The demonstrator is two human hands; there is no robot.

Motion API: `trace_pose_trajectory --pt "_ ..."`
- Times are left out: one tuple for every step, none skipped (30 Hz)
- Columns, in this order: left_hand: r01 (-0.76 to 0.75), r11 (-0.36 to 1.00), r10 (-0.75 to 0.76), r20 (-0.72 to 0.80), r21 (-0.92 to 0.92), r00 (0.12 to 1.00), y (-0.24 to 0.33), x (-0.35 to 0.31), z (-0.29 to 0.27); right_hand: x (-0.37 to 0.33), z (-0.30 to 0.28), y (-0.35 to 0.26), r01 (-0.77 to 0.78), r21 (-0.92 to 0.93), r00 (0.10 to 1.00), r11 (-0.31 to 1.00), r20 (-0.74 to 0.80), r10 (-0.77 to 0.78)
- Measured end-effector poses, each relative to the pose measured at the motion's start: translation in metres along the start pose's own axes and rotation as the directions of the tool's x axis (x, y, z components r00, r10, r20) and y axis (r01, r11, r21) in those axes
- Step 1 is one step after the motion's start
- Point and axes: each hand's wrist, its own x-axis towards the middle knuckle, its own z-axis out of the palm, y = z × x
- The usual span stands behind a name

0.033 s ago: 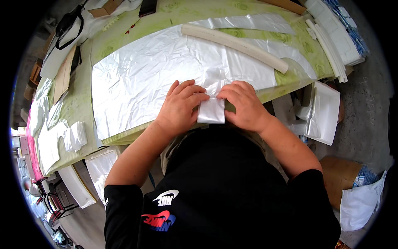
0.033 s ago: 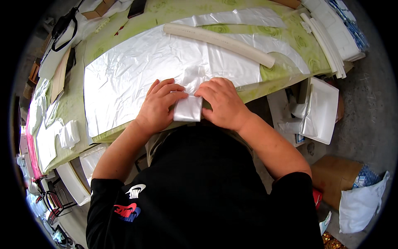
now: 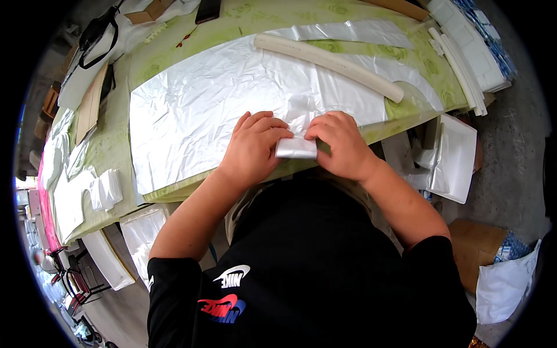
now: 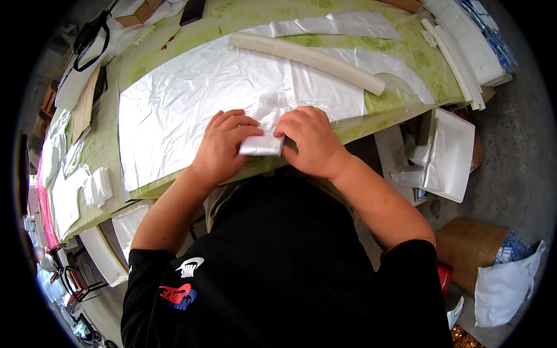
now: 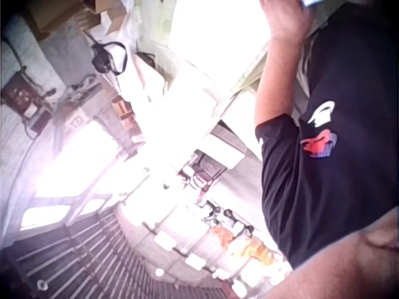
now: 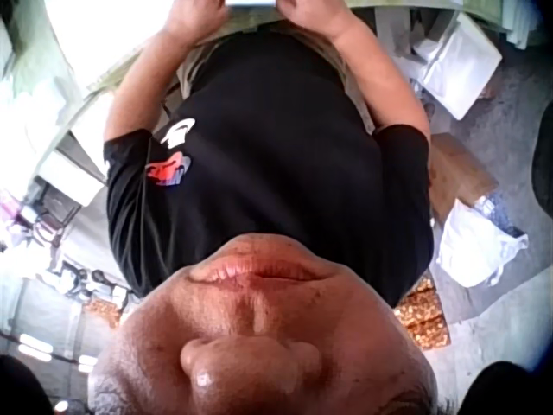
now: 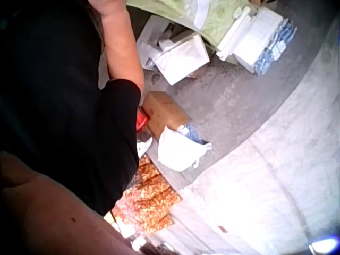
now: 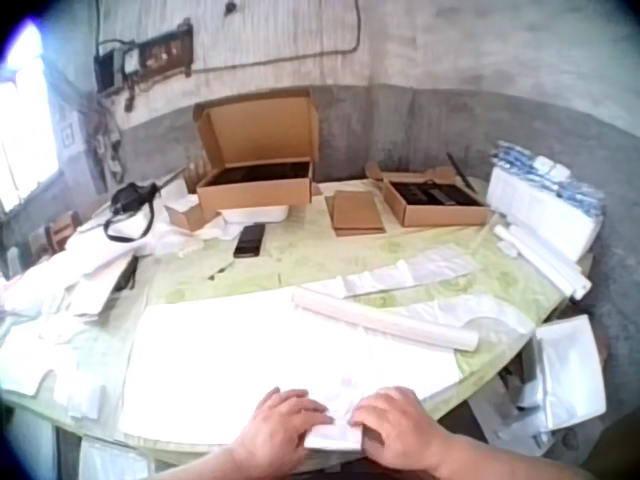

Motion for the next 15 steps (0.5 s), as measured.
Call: trace_pose_trajectory --pt "0.009 1.0 -0.01 -0.039 -0.03 0.999 0.0 0.004 0.002 0.0 0.003 0.003 -0.055 -0.024 0.998 0.998 -0.033 0.055" --pt "0.044 0.999 -0.045 -0.053 -0.02 0.998 0.0 0.006 0.003 0.001 0.008 0.006 -0.112 -0.047 0.992 0.993 -0.068 0.109" --pt "0.079 0.997 -0.079 -0.068 -0.011 0.995 0.0 0.008 0.004 0.001 0.012 0.007 -0.169 -0.067 0.981 0.983 -0.104 0.162" --pt "0.113 0.994 -0.113 -0.082 -0.002 0.99 -0.001 0.011 0.005 0.003 0.014 0.007 -0.186 -0.11 0.977 0.976 -0.129 0.171" --pt "0.101 0.995 -0.099 -0.112 0.011 0.989 -0.003 0.014 0.008 0.005 0.017 0.006 -0.202 -0.151 0.972 0.968 -0.153 0.179" --pt "0.11 0.993 -0.103 -0.131 0.043 0.986 -0.003 0.017 0.01 0.006 0.019 0.006 -0.219 -0.192 0.967 0.957 -0.177 0.186" --pt "0.119 0.99 -0.107 -0.15 0.074 0.983 -0.002 0.02 0.012 0.008 0.02 0.006 -0.234 -0.219 0.966 0.947 -0.163 0.201" --pt "0.127 0.986 -0.109 -0.17 0.105 0.98 -0.002 0.023 0.013 0.009 0.02 0.007 -0.249 -0.247 0.964 0.936 -0.152 0.217" --pt "0.184 0.976 -0.169 -0.127 0.119 0.977 -0.001 0.026 0.014 0.011 0.02 0.008 -0.264 -0.274 0.962 0.925 -0.14 0.233" --pt "0.24 0.961 -0.23 -0.085 0.136 0.969 -0.001 0.029 0.013 0.013 0.021 0.009 -0.277 -0.29 0.96 0.916 -0.128 0.249" --pt "0.294 0.944 -0.29 -0.043 0.153 0.956 0.0 0.032 0.013 0.015 0.021 0.009 -0.29 -0.307 0.957 0.907 -0.116 0.266" --pt "0.328 0.933 -0.329 -0.02 0.146 0.944 0.001 0.035 0.011 0.016 0.022 0.009 -0.302 -0.323 0.953 0.897 -0.104 0.284" --pt "0.362 0.921 -0.366 0.003 0.141 0.931 0.002 0.038 0.009 0.018 0.022 0.008 -0.314 -0.335 0.949 0.888 -0.092 0.301" --pt "0.396 0.908 -0.403 0.025 0.135 0.915 0.002 0.041 0.008 0.02 0.021 0.006 -0.324 -0.347 0.945 0.88 -0.079 0.316" --pt "0.284 0.954 -0.278 -0.068 0.101 0.958 0.0 0.039 0.012 0.021 0.021 0.005 -0.333 -0.36 0.941 0.872 -0.067 0.332"
